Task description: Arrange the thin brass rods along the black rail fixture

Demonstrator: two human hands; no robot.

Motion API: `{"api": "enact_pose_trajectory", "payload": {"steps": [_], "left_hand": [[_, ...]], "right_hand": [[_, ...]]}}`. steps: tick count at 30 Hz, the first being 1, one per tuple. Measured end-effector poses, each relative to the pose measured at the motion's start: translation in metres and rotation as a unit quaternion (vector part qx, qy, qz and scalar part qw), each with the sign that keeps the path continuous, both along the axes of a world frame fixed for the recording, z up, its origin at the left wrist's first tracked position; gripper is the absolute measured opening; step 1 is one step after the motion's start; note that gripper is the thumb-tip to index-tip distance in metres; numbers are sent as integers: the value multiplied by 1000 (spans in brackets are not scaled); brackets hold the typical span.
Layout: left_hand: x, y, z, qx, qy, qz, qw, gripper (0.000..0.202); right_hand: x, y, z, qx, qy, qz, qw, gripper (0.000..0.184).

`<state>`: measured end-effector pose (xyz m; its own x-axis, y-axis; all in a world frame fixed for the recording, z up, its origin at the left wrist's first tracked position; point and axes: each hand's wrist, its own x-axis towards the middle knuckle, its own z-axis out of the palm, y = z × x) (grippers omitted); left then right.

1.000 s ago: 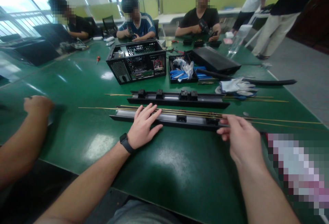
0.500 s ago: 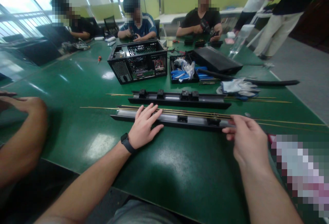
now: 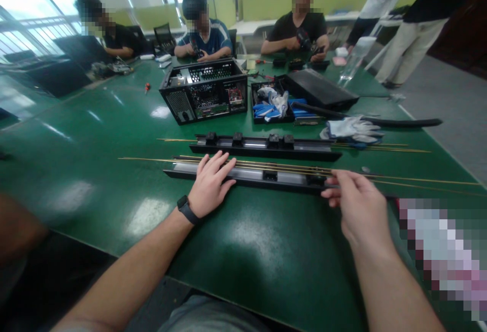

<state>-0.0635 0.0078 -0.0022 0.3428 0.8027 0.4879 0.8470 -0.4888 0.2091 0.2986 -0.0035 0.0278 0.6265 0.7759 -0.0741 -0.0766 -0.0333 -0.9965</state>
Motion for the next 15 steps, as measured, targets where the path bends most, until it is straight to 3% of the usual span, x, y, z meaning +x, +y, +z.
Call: {"api": "enact_pose_trajectory", "payload": {"steps": [5,7,11,15], "left_hand": [[0,0,0,11,-2,1,1000,52],[1,0,-1,18,-2,-1,1000,51],[0,1,-1,25,-3,-3,1000,49],[-1,2,-2,18,-3,-6,1000,51]], "right_hand": [[4,4,2,11,22,-82,996,31],[1,4,2,13,22,-78,997,26],[-3,1,1,14,22,-18,999,35],[2,3,-2,23,25,-67,997,35]]}}
